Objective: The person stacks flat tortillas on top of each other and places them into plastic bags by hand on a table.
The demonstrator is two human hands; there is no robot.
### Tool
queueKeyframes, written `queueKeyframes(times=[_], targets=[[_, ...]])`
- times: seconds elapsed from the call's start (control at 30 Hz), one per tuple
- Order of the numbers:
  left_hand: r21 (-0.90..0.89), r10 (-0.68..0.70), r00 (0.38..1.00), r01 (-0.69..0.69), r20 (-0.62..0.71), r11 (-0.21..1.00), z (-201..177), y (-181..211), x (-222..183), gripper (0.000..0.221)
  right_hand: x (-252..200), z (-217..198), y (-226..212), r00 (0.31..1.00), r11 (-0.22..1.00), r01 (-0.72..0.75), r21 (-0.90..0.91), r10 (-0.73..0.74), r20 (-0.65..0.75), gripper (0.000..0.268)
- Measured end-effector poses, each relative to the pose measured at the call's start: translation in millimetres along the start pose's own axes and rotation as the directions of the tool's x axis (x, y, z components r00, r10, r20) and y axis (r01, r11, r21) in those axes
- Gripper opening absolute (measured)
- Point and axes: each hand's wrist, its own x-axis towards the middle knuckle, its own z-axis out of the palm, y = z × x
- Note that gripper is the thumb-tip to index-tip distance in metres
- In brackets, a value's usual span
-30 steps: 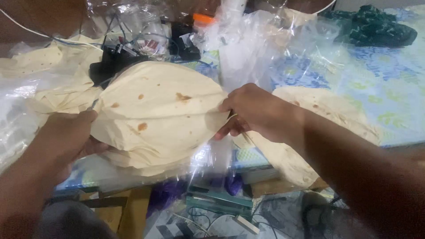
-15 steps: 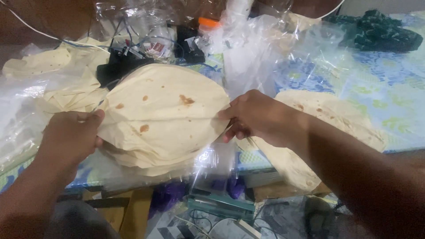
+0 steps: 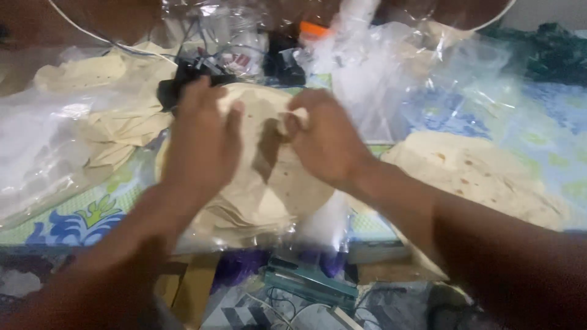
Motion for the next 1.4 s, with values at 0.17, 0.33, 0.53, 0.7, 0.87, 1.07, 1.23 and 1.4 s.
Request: queueKeyframes(times=[0.17,0.33,0.53,0.7,0.87,1.07,1.23,1.4], targets=[[0.296,-0.122,0.986,0.085,0.11,0.951,32,-7,-16,0.066,6,38,10,0.906,0.906,0.402,-0.128,-0.375,0.194,0.047],[0.336,-0.196,0.965,0.13,0.173,0.933,23,11,-9,0.072,8,21,5,0.93,0.865,0.313,-0.393,-0.195,0.312,0.063],[0.355,-0.33,0.908,0.229,0.258,0.907,14,25,-4,0.086,18,29,63,0.825,0.633,0.56,-0.535,-0.484,0.29,0.053],[0.352,-0.383,0.863,0.265,0.328,0.898,10,28,-1,0.093,34,11,148,0.986,0.94,-0.052,-0.336,-0.005,-0.168,0.046],[0.361,-0.443,0.792,0.301,0.42,0.882,3,26,14,0.095,23,-41,175,0.946,0.674,-0.32,-0.666,0.261,-0.191,0.07],[0.062,-0.201,0.946,0.192,0.253,0.979,11,59,26,0.068,12,-77,165,0.884,0.778,-0.462,-0.425,0.446,-0.143,0.034],[-0.404,-0.126,0.879,0.333,0.46,0.852,33,106,49,0.062,15,-97,125,0.924,0.918,-0.325,-0.226,0.257,-0.285,0.028],[-0.478,-0.092,0.475,0.878,0.875,-0.012,24,161,62,0.081,-6,-123,11,0.981,0.986,-0.115,-0.122,0.094,-0.169,0.028]])
